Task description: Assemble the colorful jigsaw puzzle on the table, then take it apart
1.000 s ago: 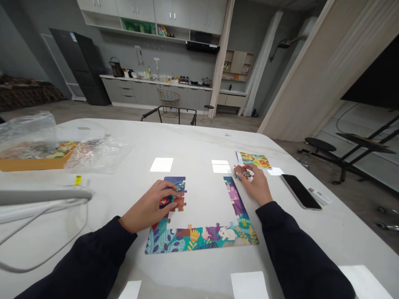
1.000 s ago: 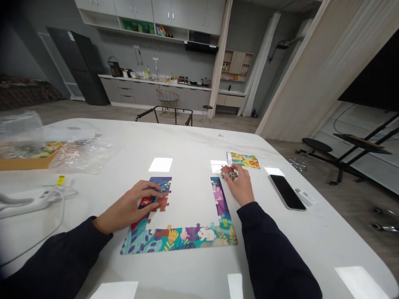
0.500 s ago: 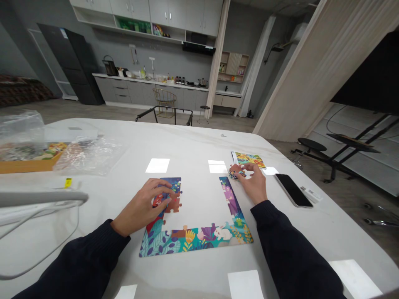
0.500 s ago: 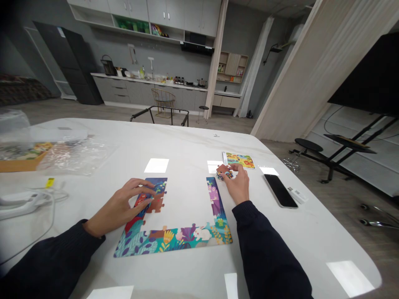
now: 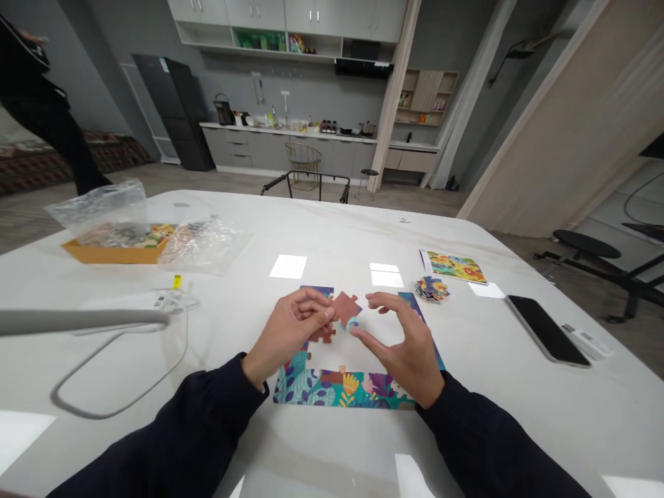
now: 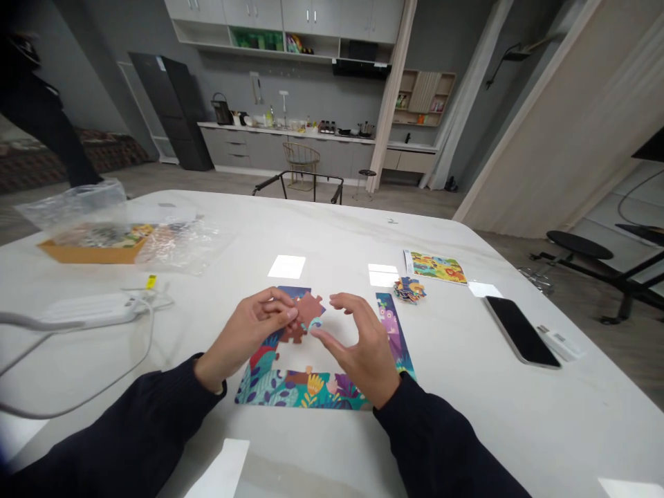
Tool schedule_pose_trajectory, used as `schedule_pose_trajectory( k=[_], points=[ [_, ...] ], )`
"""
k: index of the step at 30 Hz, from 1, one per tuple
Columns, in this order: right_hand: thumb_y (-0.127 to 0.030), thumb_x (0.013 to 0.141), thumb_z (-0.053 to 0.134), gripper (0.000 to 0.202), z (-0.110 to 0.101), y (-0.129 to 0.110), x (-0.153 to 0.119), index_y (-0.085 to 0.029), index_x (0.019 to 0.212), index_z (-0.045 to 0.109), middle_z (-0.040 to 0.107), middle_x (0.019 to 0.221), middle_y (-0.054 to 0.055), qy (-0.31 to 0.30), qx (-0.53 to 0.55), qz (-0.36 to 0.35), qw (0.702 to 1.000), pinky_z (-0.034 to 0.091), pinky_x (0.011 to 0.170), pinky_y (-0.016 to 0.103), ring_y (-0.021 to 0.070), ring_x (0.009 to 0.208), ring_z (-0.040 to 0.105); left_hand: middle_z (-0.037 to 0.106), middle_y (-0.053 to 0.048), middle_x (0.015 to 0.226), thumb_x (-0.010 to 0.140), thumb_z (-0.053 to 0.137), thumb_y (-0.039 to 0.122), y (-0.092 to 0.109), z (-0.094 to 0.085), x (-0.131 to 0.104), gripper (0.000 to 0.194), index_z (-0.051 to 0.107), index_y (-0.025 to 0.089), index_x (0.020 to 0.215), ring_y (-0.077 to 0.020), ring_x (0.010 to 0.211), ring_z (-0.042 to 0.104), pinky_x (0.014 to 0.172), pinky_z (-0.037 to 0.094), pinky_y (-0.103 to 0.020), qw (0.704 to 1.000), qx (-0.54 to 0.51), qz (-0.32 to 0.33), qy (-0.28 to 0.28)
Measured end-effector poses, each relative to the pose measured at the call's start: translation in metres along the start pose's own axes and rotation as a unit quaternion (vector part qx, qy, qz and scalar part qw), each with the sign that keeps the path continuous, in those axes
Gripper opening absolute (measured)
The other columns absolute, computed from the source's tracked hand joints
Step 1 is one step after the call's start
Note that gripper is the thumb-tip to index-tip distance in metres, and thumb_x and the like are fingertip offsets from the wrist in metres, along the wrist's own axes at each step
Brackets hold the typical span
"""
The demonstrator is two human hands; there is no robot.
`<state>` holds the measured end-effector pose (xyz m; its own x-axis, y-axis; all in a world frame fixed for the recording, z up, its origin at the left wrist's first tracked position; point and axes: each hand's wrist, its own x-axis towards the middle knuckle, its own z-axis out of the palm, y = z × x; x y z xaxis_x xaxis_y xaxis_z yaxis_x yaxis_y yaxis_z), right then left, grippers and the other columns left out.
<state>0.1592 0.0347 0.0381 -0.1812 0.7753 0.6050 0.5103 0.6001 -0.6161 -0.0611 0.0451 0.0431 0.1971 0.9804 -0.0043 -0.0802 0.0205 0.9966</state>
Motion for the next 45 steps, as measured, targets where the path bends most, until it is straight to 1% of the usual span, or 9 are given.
schedule_pose_trajectory(
  k=[6,13,22,25,29,35,39,42,45],
  points=[
    [-0.035,0.101,0.063,0.017,-0.003,0.021,-0.001,-0.028,0.116,0.063,0.071,0.111,0.009,-0.117,-0.016,0.029,0.993,0.059,0.085,0.046,0.0279,0.095,0.069,0.075,-0.003,0.075,0.081,0.079,0.032,0.011,-0.036,-0.001,0.018,0.07,0.017,0.086,-0.0192,0.074,0.072,0.068,0.053,-0.029,0.968,0.193,-0.05,-0.152],
    [-0.031,0.098,0.067,0.03,0.004,0.025,-0.009,-0.029,0.128,0.063,0.071,0.125,0.009,-0.245,0.03,-0.018,0.969,0.055,0.104,0.049,0.029,0.119,0.066,0.076,-0.003,0.079,0.079,0.071,0.025,-0.005,-0.036,-0.001,0.007,0.072,0.019,0.083,-0.0188,0.073,0.071,0.065,0.053,-0.027,0.95,0.268,-0.05,-0.152],
    [-0.031,0.097,0.071,0.036,0.005,0.027,-0.009,-0.028,0.131,0.063,0.071,0.129,0.01,-0.267,0.038,-0.032,0.962,0.054,0.106,0.05,0.0294,0.122,0.064,0.069,0.001,0.072,0.08,0.07,0.023,-0.01,-0.041,-0.001,0.005,0.071,0.021,0.085,-0.0161,0.065,0.063,0.057,0.046,-0.025,0.92,0.369,0.005,-0.133],
    [-0.03,0.097,0.071,0.035,0.006,0.028,-0.009,-0.028,0.131,0.063,0.071,0.129,0.009,-0.265,0.037,-0.032,0.963,0.054,0.106,0.05,0.0292,0.122,0.064,0.068,0.001,0.077,0.081,0.073,0.024,-0.009,-0.04,-0.002,0.006,0.07,0.021,0.085,-0.0161,0.07,0.061,0.062,0.045,-0.026,0.906,0.395,0.044,-0.143],
    [-0.03,0.098,0.07,0.034,0.005,0.03,-0.009,-0.027,0.131,0.062,0.07,0.129,0.01,-0.27,0.028,-0.033,0.962,0.054,0.106,0.049,0.0284,0.123,0.064,0.069,0.001,0.088,0.077,0.083,0.028,-0.007,-0.034,-0.004,0.021,0.068,0.022,0.09,-0.0177,0.08,0.062,0.071,0.045,-0.028,0.898,0.398,0.073,-0.172],
    [-0.028,0.099,0.069,0.032,0.009,0.029,-0.013,-0.026,0.13,0.061,0.07,0.128,0.01,-0.27,0.023,-0.048,0.961,0.054,0.107,0.049,0.0282,0.122,0.065,0.067,0.002,0.089,0.07,0.09,0.024,-0.011,-0.031,-0.003,0.034,0.063,0.021,0.091,-0.0176,0.081,0.061,0.071,0.044,-0.028,0.898,0.407,0.055,-0.155],
    [-0.033,0.098,0.069,0.034,-0.003,0.037,-0.003,-0.027,0.13,0.063,0.071,0.13,0.009,-0.23,-0.002,-0.025,0.973,0.055,0.106,0.048,0.0287,0.121,0.067,0.069,0.0,0.091,0.069,0.09,0.026,-0.012,-0.032,-0.002,0.032,0.064,0.021,0.087,-0.0198,0.085,0.063,0.073,0.044,-0.029,0.895,0.418,0.042,-0.15],
    [-0.038,0.097,0.068,0.032,-0.033,0.069,0.014,-0.026,0.127,0.067,0.074,0.126,0.01,-0.089,-0.079,0.044,0.992,0.056,0.103,0.051,0.0298,0.113,0.07,0.072,-0.001,0.096,0.079,0.081,0.028,-0.015,-0.034,-0.003,0.016,0.068,0.022,0.085,-0.0216,0.091,0.066,0.079,0.047,-0.03,0.896,0.417,0.037,-0.148],
    [-0.043,0.096,0.066,0.035,-0.07,0.114,0.026,-0.024,0.125,0.067,0.074,0.125,0.011,0.068,-0.16,0.105,0.979,0.055,0.101,0.054,0.0313,0.113,0.069,0.073,-0.001,0.093,0.087,0.071,0.03,-0.019,-0.038,0.0,0.007,0.073,0.024,0.083,-0.0217,0.089,0.067,0.078,0.048,-0.031,0.89,0.435,0.039,-0.133]
  ],
)
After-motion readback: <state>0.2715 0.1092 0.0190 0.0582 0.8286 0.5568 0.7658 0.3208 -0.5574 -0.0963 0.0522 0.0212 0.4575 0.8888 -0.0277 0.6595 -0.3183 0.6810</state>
